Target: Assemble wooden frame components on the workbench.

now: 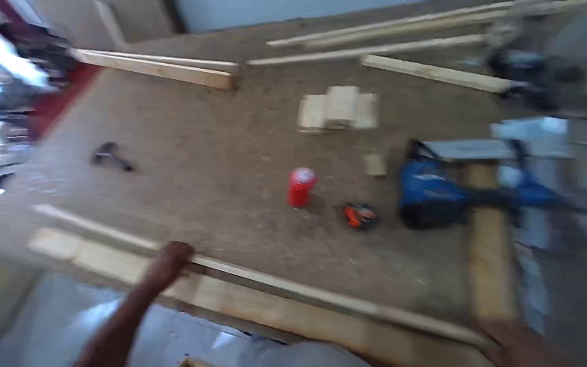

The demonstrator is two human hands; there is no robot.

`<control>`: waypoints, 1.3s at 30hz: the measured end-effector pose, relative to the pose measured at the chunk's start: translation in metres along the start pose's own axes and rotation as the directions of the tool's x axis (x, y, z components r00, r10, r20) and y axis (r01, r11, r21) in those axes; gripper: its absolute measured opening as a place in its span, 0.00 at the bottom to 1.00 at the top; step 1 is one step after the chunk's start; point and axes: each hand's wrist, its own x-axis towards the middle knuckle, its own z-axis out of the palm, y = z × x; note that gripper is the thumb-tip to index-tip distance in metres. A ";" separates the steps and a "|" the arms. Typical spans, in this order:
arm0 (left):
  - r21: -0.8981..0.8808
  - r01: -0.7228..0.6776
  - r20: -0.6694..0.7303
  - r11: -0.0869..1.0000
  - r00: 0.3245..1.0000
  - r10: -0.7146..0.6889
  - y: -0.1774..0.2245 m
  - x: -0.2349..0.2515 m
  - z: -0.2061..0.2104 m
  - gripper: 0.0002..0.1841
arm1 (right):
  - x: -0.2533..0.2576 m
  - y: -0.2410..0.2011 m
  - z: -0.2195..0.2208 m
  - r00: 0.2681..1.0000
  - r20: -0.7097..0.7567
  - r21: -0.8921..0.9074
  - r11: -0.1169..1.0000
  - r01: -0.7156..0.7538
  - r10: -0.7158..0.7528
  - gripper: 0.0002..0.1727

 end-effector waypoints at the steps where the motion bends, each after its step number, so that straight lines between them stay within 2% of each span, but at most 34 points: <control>1: -0.018 -0.015 0.024 1.000 1.000 0.016 -0.001 0.014 -0.005 0.12 | 0.011 0.022 0.007 1.000 -0.021 -0.024 1.000 0.010 -0.010 0.19; 3: -0.055 0.016 0.073 0.998 0.997 -0.012 0.003 0.042 -0.016 0.15 | 0.030 0.046 0.009 0.999 0.003 -0.064 0.997 -0.045 0.046 0.18; 5: -0.080 0.061 0.102 0.995 0.993 -0.053 0.010 0.061 -0.020 0.17 | 0.044 0.056 0.009 0.999 0.004 -0.105 0.994 -0.040 0.041 0.18; 9: -0.084 0.049 0.100 0.995 0.994 -0.041 0.010 0.072 -0.008 0.22 | 0.052 0.064 0.028 0.991 -0.133 -0.088 0.996 -0.034 0.022 0.23; 11: -0.088 -0.001 0.110 0.996 0.994 0.010 -0.004 0.071 0.008 0.34 | 0.048 0.067 0.042 0.980 -0.189 -0.069 0.995 -0.070 0.055 0.26; 13: -0.060 -0.015 0.112 0.998 0.993 0.022 -0.009 0.067 0.020 0.45 | 0.039 0.066 0.049 0.985 -0.154 -0.088 0.991 -0.098 0.083 0.35; 15: -0.035 0.001 0.141 0.999 0.990 0.004 0.004 0.063 0.016 0.51 | 0.036 0.063 0.053 0.989 -0.122 -0.141 0.985 -0.103 0.086 0.44; 19: -0.029 0.075 0.237 0.997 0.969 -0.066 0.049 0.060 -0.012 0.47 | 0.040 0.063 0.052 0.985 -0.157 -0.200 0.974 -0.107 0.075 0.49; 22: 0.004 0.110 0.235 0.994 0.966 -0.107 0.074 0.061 -0.027 0.42 | 0.042 0.063 0.047 0.981 -0.185 -0.200 0.975 -0.096 0.059 0.50; 26: 0.028 0.145 0.244 0.989 0.959 -0.148 0.092 0.063 -0.042 0.40 | 0.048 0.065 0.038 0.971 -0.212 -0.130 0.981 -0.142 0.112 0.51; 33: 0.033 0.135 0.252 0.990 0.958 -0.139 0.091 0.072 -0.042 0.40 | 0.069 0.065 0.031 0.963 -0.207 -0.113 0.973 -0.200 0.173 0.54; 39: 0.008 0.121 0.235 0.993 0.965 -0.119 0.081 0.071 -0.037 0.40 | 0.070 0.066 0.033 0.955 -0.207 -0.028 0.975 -0.221 0.211 0.56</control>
